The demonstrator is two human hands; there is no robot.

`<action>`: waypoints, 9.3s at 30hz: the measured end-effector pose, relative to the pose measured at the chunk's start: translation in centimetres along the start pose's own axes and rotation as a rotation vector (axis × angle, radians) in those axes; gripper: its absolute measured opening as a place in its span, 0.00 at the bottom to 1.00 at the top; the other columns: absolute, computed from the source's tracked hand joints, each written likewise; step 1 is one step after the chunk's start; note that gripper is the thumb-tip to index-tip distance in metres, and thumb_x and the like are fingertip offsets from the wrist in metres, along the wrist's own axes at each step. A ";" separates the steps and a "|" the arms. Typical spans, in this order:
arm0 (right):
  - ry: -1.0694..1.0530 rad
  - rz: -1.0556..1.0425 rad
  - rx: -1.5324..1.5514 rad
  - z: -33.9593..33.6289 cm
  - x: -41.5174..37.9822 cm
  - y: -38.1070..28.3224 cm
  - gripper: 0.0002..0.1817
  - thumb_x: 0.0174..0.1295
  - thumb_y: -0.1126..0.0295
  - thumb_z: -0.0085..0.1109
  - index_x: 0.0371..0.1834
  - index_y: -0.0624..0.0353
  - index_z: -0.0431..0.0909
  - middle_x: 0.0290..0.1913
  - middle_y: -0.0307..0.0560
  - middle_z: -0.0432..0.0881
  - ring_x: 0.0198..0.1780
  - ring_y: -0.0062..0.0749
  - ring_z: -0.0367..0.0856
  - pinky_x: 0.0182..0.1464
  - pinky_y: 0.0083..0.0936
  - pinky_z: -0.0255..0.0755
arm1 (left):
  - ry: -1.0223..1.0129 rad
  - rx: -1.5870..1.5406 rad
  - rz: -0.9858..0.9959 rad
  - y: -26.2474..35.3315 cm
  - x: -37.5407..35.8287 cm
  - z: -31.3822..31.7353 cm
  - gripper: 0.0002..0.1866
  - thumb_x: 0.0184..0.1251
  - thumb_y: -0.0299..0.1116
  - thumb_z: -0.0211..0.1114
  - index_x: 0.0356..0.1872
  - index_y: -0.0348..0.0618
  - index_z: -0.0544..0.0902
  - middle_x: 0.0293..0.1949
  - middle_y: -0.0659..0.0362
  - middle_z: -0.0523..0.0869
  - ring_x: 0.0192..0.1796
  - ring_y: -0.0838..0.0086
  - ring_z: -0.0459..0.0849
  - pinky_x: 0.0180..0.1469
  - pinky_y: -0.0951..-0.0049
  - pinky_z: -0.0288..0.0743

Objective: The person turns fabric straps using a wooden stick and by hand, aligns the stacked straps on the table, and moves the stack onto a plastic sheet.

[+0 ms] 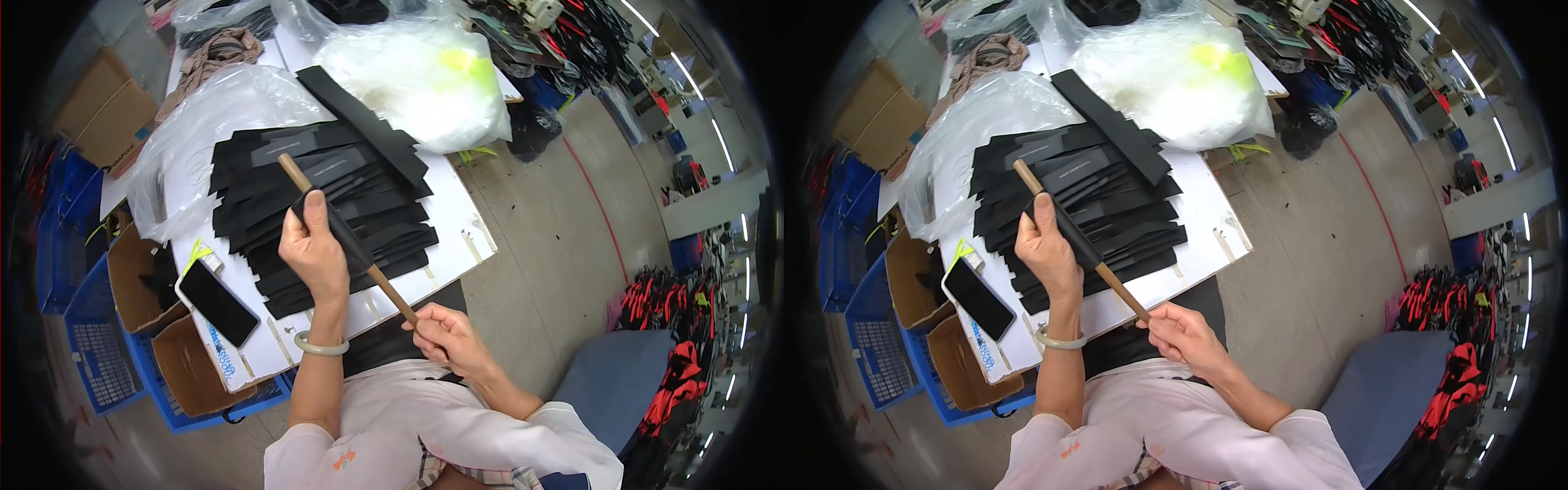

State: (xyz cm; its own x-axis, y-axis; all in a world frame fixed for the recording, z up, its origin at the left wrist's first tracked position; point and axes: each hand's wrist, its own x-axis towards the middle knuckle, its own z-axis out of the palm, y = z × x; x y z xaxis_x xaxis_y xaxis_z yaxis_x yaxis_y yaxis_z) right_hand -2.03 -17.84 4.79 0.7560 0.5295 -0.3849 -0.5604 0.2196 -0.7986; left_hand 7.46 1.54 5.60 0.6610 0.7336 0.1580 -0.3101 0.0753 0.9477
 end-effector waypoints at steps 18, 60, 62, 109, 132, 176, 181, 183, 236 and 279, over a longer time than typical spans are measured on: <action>0.820 -0.399 -1.080 -15.2 -0.3 2.0 0.16 0.66 0.71 0.56 0.57 0.52 0.81 0.27 0.42 0.78 0.26 0.25 0.75 0.31 0.25 0.72 | -0.678 -1.105 -1.176 -1.7 0.0 1.4 0.31 0.72 0.63 0.43 0.15 0.52 0.61 0.11 0.66 0.59 0.10 0.77 0.57 0.21 0.75 0.64; 0.532 -0.873 -1.759 0.4 26.6 -14.7 0.17 0.44 0.60 0.73 0.31 0.62 0.83 0.31 0.53 0.80 0.37 0.47 0.81 0.39 0.41 0.75 | -0.710 -0.478 -0.712 -1.4 -3.6 -3.9 0.08 0.67 0.23 0.59 0.45 0.35 0.76 0.42 0.42 0.85 0.41 0.58 0.88 0.52 0.61 0.78; 0.543 -0.826 -1.676 0.5 26.5 -15.1 0.17 0.45 0.60 0.71 0.33 0.63 0.84 0.34 0.54 0.82 0.38 0.48 0.83 0.40 0.40 0.76 | -0.686 -0.512 -0.706 -2.0 -3.0 -4.0 0.07 0.66 0.23 0.59 0.44 0.35 0.76 0.41 0.43 0.84 0.40 0.59 0.88 0.52 0.60 0.79; 0.388 -0.694 -0.886 -0.8 4.1 -4.8 0.05 0.50 0.78 0.68 0.30 0.65 0.84 0.35 0.46 0.82 0.34 0.30 0.81 0.37 0.22 0.73 | -0.268 -0.597 -1.098 -0.5 -5.0 -2.9 0.15 0.72 0.35 0.57 0.45 0.28 0.77 0.45 0.42 0.84 0.47 0.60 0.86 0.55 0.60 0.80; 0.290 -0.859 -1.208 3.3 4.1 -2.9 0.06 0.45 0.81 0.69 0.28 0.65 0.83 0.33 0.44 0.80 0.27 0.27 0.78 0.26 0.21 0.70 | -0.179 -0.802 -0.890 -0.4 -6.5 -2.4 0.13 0.76 0.34 0.50 0.47 0.29 0.70 0.55 0.36 0.77 0.61 0.55 0.77 0.65 0.59 0.73; 0.213 -0.997 -1.045 0.4 2.7 -8.2 0.22 0.45 0.68 0.71 0.48 0.59 0.85 0.46 0.53 0.78 0.48 0.38 0.78 0.49 0.30 0.72 | -0.809 -0.471 -0.557 2.3 -3.7 -2.1 0.09 0.68 0.30 0.62 0.36 0.32 0.82 0.15 0.66 0.72 0.15 0.86 0.67 0.21 0.82 0.67; -0.201 -0.778 -0.996 3.7 5.4 -13.5 0.11 0.54 0.74 0.66 0.39 0.68 0.84 0.35 0.48 0.82 0.35 0.27 0.78 0.37 0.22 0.71 | -1.141 -0.462 -0.618 3.4 -5.3 -2.3 0.10 0.65 0.32 0.63 0.36 0.32 0.83 0.17 0.64 0.75 0.20 0.85 0.70 0.22 0.84 0.61; -0.242 -0.661 -0.787 3.4 6.4 -13.3 0.08 0.56 0.74 0.66 0.34 0.68 0.84 0.30 0.47 0.82 0.33 0.24 0.77 0.33 0.20 0.69 | -1.222 -0.769 -0.862 3.1 -6.0 -2.9 0.12 0.65 0.33 0.62 0.37 0.31 0.81 0.17 0.64 0.74 0.19 0.85 0.68 0.21 0.83 0.58; 0.454 -0.618 -0.421 0.2 11.8 -8.2 0.25 0.64 0.65 0.62 0.12 0.56 0.60 0.15 0.26 0.57 0.20 0.12 0.52 0.20 0.20 0.46 | -0.850 -0.462 -0.818 1.0 -8.1 -1.6 0.11 0.67 0.23 0.59 0.46 0.27 0.76 0.37 0.44 0.86 0.36 0.62 0.89 0.42 0.67 0.86; 0.402 -0.395 -1.312 -1.7 33.8 -16.2 0.45 0.39 0.43 0.74 0.53 0.71 0.77 0.52 0.67 0.80 0.56 0.52 0.80 0.59 0.37 0.72 | -0.487 1.188 0.679 -5.5 6.3 -3.2 0.27 0.66 0.42 0.62 0.64 0.42 0.73 0.67 0.49 0.66 0.72 0.51 0.57 0.71 0.45 0.50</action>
State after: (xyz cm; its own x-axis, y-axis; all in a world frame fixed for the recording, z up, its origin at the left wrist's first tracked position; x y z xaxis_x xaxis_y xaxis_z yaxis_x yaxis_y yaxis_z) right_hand 33.20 -4.94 3.93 0.9532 0.3005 0.0346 0.2521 -0.7261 -0.6397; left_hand 11.13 7.93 0.53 0.8572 0.0837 0.5081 -0.0733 -0.9568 0.2812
